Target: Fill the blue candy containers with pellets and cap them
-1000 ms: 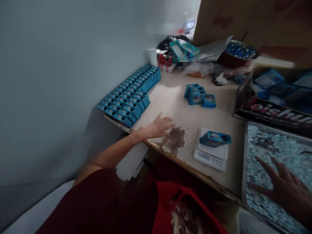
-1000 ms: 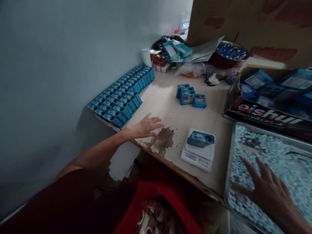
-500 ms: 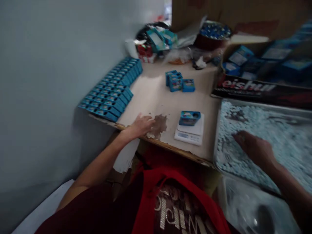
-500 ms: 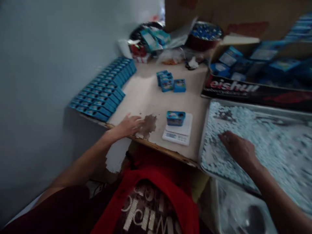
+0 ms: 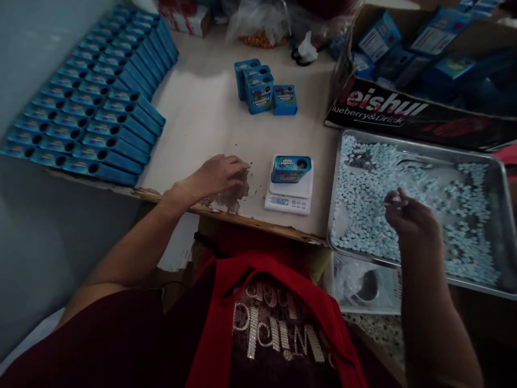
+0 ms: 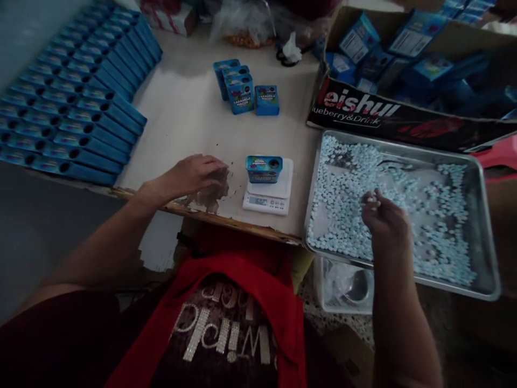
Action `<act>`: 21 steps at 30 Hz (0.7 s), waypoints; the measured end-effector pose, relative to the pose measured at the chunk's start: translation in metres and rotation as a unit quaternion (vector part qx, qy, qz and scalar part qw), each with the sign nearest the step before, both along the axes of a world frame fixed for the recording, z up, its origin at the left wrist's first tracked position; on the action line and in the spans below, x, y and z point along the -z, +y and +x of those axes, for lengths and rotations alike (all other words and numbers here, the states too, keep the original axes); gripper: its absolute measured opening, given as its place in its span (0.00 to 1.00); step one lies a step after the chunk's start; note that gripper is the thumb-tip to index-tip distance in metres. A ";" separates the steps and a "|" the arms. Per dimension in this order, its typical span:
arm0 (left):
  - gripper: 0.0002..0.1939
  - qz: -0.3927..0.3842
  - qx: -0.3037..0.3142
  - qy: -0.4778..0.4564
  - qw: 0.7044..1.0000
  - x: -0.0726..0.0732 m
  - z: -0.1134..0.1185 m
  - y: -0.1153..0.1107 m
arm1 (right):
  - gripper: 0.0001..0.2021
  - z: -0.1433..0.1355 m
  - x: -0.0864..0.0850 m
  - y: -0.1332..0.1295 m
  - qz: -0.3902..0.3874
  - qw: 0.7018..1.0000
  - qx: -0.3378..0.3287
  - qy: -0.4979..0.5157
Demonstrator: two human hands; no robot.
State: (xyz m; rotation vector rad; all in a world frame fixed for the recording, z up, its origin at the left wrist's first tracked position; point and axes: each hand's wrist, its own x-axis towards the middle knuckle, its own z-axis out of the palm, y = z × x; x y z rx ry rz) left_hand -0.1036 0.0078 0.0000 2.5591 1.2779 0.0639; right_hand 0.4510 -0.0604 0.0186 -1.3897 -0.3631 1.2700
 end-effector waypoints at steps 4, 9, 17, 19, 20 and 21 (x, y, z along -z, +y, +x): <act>0.24 -0.034 -0.012 -0.091 0.995 0.009 -0.010 -0.003 | 0.12 -0.014 -0.007 -0.007 -0.073 0.992 0.088 0.047; 0.25 -0.053 -0.031 -0.190 0.980 0.003 -0.013 -0.004 | 0.16 -0.050 0.003 -0.007 -0.054 0.996 -0.066 0.003; 0.48 -0.052 -0.100 -0.377 0.919 0.011 0.062 -0.008 | 0.15 -0.102 -0.046 0.035 -0.060 0.975 -0.211 -0.018; 0.46 -0.060 -0.106 -0.394 0.911 0.014 0.077 -0.010 | 0.13 -0.113 -0.063 0.045 -0.054 0.972 -0.229 -0.008; 0.45 -0.065 -0.106 -0.402 0.907 0.015 0.083 -0.011 | 0.12 -0.118 -0.068 0.049 -0.048 0.971 -0.233 -0.008; 0.43 -0.070 -0.104 -0.409 0.904 0.016 0.088 -0.012 | 0.13 -0.122 -0.072 0.052 -0.041 0.972 -0.233 -0.010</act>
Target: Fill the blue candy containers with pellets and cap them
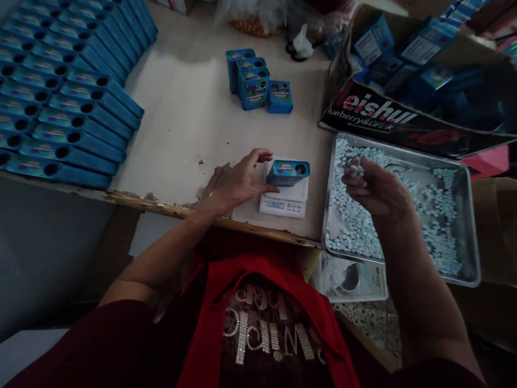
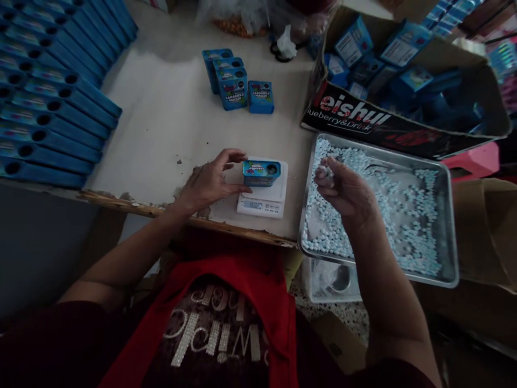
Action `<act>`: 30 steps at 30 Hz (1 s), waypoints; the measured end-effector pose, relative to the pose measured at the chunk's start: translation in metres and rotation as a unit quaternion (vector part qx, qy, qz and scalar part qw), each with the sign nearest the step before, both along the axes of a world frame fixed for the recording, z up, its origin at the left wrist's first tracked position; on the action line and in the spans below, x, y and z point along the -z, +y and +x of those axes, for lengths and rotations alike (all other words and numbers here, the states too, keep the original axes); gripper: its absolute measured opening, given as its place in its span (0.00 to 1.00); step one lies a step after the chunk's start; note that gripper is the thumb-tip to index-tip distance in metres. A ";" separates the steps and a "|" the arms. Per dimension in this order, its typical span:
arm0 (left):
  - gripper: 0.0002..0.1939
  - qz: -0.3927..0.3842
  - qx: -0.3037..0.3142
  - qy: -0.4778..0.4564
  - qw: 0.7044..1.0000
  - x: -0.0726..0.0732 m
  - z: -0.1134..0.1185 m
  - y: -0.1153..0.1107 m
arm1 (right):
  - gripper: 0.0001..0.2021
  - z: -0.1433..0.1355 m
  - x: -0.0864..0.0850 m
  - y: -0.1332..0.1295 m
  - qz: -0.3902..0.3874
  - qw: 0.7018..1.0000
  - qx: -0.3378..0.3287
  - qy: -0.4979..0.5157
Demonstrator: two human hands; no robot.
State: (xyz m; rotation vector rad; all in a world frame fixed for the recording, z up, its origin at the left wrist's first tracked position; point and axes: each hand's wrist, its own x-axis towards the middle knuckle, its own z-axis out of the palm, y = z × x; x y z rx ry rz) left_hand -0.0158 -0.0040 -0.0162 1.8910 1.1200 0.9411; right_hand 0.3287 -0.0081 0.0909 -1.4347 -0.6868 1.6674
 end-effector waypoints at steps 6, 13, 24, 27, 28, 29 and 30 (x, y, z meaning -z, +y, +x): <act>0.41 0.000 0.020 -0.030 0.999 0.004 0.013 0.001 | 0.10 -0.008 0.002 0.000 0.011 1.000 0.007 -0.007; 0.27 -0.009 0.018 -0.048 0.999 0.007 0.021 0.002 | 0.05 0.022 0.024 -0.016 -0.012 0.996 0.088 0.008; 0.19 0.066 0.063 0.009 0.996 -0.021 0.040 0.012 | 0.09 0.048 0.073 0.005 0.006 0.991 0.111 0.075; 0.19 0.066 0.059 0.026 0.996 -0.024 0.040 0.013 | 0.11 0.053 0.078 0.006 0.023 0.994 0.085 0.069; 0.19 0.065 0.055 0.030 0.996 -0.024 0.039 0.012 | 0.11 0.055 0.079 0.005 0.023 0.994 0.086 0.066; 0.19 0.065 0.050 0.033 0.996 -0.025 0.039 0.011 | 0.11 0.057 0.079 0.004 0.023 0.993 0.091 0.065; 0.19 0.066 0.046 0.037 0.996 -0.025 0.039 0.011 | 0.11 0.058 0.079 0.003 0.022 0.993 0.097 0.066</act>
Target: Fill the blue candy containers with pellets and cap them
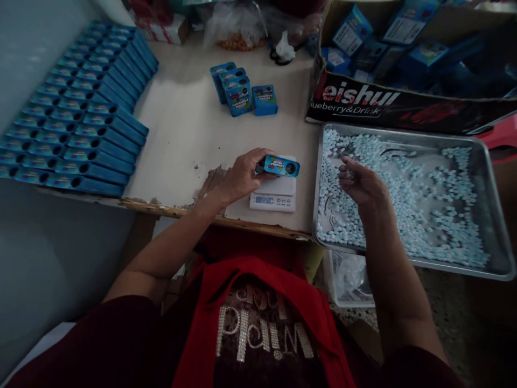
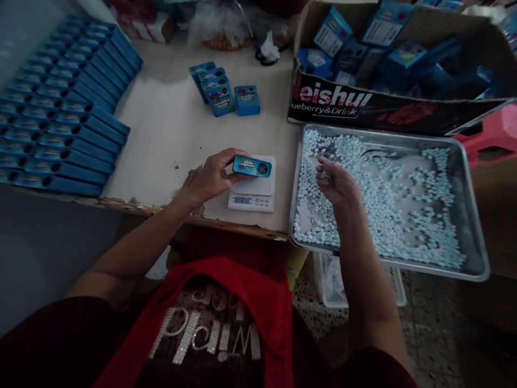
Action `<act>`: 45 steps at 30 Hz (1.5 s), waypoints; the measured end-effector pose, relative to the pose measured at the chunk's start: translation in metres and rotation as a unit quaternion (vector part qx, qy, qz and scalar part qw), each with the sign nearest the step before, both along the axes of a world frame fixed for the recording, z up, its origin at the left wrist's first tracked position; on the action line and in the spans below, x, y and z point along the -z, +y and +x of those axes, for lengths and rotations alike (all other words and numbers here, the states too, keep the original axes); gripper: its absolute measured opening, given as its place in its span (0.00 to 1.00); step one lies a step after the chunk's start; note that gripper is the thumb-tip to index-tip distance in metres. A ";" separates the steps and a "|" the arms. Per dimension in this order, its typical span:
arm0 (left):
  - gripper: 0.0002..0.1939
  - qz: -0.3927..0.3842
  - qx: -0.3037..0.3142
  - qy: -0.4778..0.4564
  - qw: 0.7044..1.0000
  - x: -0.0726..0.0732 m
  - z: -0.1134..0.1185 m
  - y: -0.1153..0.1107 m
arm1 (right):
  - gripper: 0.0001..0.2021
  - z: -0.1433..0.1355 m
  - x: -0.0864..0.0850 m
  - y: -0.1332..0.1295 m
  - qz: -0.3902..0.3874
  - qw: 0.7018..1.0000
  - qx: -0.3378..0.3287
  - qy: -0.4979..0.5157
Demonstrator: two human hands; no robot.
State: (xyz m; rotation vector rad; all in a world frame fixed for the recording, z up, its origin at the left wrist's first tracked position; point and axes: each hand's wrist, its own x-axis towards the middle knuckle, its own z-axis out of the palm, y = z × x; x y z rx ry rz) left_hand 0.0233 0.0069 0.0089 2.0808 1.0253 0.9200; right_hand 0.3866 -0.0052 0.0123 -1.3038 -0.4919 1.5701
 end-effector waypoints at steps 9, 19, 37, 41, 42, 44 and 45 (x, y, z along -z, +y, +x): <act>0.14 0.059 0.003 0.036 0.998 -0.011 0.002 0.002 | 0.10 -0.013 0.008 -0.011 0.102 0.987 0.026 -0.123; 0.20 0.335 0.081 0.159 0.925 -0.041 0.089 0.030 | 0.26 -0.037 -0.003 -0.013 0.057 0.997 0.045 0.004; 0.21 0.070 -0.031 -0.121 0.990 0.003 0.109 0.055 | 0.12 -0.028 -0.007 -0.014 -0.072 0.960 0.125 0.242; 0.31 -0.111 -0.084 -0.224 0.965 0.017 0.055 0.036 | 0.09 -0.023 -0.001 -0.012 -0.029 0.971 0.107 0.214; 0.32 -0.136 -0.093 -0.230 0.959 0.020 0.042 0.029 | 0.08 -0.022 0.000 -0.011 -0.019 0.973 0.095 0.209; 0.33 -0.166 -0.110 -0.236 0.951 0.023 0.020 0.013 | 0.07 -0.021 0.003 -0.009 -0.007 0.979 0.068 0.193; 0.33 -0.178 -0.118 -0.234 0.949 0.024 0.012 0.006 | 0.06 -0.022 0.003 -0.008 -0.006 0.982 0.057 0.179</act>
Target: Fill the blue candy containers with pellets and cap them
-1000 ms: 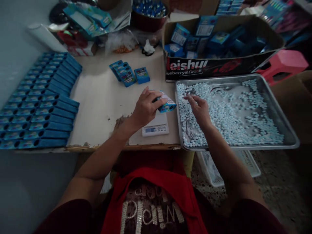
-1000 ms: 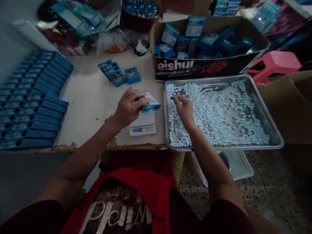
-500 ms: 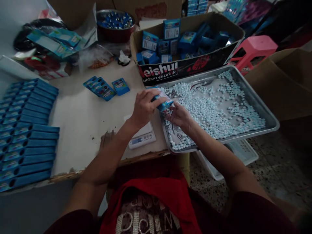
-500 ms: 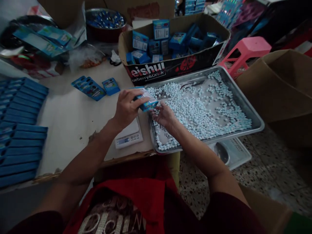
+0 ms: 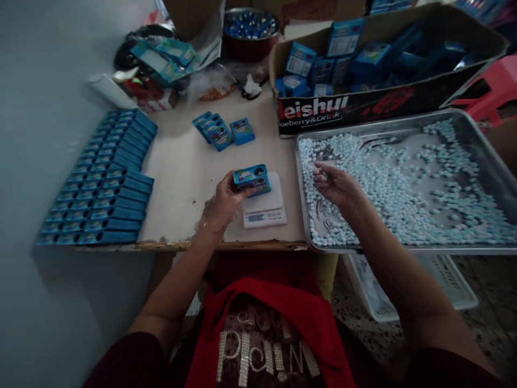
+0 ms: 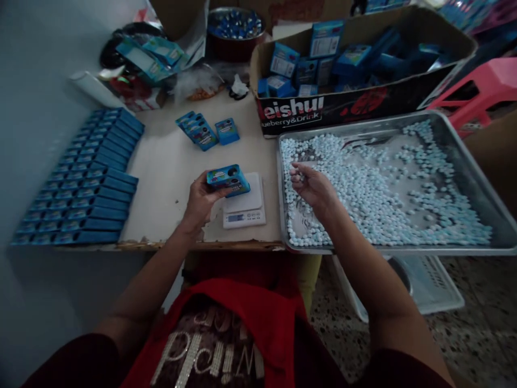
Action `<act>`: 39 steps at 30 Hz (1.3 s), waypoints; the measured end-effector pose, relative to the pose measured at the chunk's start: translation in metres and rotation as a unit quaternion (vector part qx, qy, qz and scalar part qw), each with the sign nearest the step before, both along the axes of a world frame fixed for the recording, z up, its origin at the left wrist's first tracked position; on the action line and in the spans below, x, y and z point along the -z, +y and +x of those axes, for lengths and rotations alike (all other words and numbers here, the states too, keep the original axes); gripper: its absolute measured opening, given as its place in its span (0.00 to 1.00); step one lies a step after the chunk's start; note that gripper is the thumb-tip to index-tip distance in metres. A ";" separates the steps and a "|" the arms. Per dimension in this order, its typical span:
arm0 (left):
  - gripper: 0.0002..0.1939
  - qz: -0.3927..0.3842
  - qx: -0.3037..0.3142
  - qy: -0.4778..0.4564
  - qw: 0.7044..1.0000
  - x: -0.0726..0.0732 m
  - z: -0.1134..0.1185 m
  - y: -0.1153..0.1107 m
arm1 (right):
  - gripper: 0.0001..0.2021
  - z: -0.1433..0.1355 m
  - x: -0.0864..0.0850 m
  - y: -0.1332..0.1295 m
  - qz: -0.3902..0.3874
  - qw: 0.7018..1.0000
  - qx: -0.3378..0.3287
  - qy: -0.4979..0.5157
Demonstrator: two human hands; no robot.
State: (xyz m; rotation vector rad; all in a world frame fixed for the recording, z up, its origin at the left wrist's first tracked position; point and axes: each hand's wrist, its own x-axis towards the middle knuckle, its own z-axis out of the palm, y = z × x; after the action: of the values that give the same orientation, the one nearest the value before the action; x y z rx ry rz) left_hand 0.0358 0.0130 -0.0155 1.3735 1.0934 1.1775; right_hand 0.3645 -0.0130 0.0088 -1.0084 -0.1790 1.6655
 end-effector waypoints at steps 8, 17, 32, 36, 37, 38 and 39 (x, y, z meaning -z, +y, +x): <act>0.34 -0.018 0.030 0.030 0.999 0.004 -0.005 -0.022 | 0.05 -0.016 -0.003 -0.005 0.010 0.991 -0.002 -0.131; 0.43 0.045 -0.054 0.048 0.996 0.017 -0.089 -0.023 | 0.05 -0.014 -0.035 -0.031 -0.058 0.980 -0.013 -0.191; 0.23 0.150 -0.228 0.080 0.959 0.015 -0.163 -0.032 | 0.14 -0.008 -0.047 -0.022 -0.105 0.953 -0.040 -0.282; 0.19 0.127 -0.194 0.092 0.968 -0.001 -0.144 -0.039 | 0.13 -0.013 -0.052 -0.019 -0.052 0.946 -0.047 -0.317; 0.20 0.128 -0.188 0.093 0.969 -0.004 -0.138 -0.040 | 0.13 -0.013 -0.055 -0.018 -0.038 0.942 -0.051 -0.329; 0.21 0.130 -0.183 0.093 0.970 -0.006 -0.133 -0.040 | 0.13 -0.014 -0.057 -0.018 -0.027 0.939 -0.056 -0.339; 0.21 0.129 -0.175 0.096 0.971 -0.007 -0.128 -0.040 | 0.13 -0.014 -0.059 -0.017 -0.019 0.935 -0.063 -0.347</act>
State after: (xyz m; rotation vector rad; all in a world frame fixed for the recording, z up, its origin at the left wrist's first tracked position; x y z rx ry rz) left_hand -0.0917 -0.0268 -0.0085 1.5604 1.3983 1.5076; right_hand 0.3506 -0.0304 0.0683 -1.6138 -0.6916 1.3598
